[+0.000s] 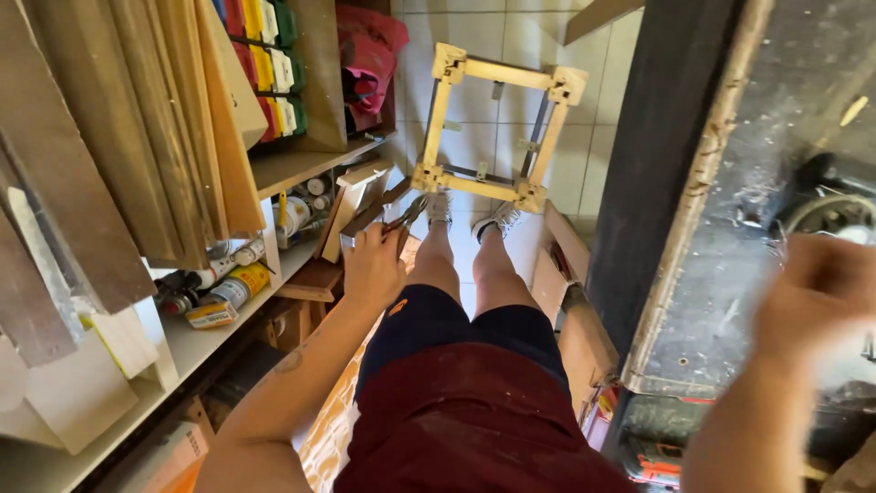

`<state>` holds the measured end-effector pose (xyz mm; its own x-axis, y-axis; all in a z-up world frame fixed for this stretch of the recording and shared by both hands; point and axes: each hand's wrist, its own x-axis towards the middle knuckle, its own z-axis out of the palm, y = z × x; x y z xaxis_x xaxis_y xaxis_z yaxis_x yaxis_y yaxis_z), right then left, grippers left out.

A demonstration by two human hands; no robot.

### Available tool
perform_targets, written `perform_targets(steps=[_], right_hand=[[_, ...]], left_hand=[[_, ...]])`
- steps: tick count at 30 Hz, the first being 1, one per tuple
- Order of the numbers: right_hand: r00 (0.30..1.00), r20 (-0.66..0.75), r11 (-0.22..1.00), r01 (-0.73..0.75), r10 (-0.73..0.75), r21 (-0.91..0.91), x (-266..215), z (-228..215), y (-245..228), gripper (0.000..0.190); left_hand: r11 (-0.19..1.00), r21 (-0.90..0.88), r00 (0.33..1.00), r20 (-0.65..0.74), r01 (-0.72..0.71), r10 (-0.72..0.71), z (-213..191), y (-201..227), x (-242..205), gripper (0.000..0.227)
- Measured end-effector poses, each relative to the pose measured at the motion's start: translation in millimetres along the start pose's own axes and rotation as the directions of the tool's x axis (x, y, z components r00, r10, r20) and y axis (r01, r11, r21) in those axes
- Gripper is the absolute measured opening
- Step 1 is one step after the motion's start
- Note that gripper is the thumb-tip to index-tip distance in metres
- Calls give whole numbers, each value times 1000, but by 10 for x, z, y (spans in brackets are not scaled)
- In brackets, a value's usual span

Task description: Removing staples from a wooden frame using pliers in a workshop environment.

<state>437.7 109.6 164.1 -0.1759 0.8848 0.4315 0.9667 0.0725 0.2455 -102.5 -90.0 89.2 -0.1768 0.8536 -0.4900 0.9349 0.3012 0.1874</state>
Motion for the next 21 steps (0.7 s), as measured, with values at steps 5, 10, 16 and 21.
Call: perform_targets(steps=[5,10,16,21], right_hand=[[892,340,607,-98,-298,789,157,-133,-2105,25],[834,429,679,-93,-346,728,-149,327,-3031,47],[822,426,746,-2,-378,666,-289,384,-3496,67],[793,450,800,76,-411,596,-603,590,-3542,69]], left_hand=[[995,88,980,-189,-49,65,373,-476,168,57],[992,57,964,-238,-111,121,438,-608,365,53],[977,78,916,-338,-200,215,468,-734,462,33],[972,70,905,-356,-223,233,321,-682,562,27]])
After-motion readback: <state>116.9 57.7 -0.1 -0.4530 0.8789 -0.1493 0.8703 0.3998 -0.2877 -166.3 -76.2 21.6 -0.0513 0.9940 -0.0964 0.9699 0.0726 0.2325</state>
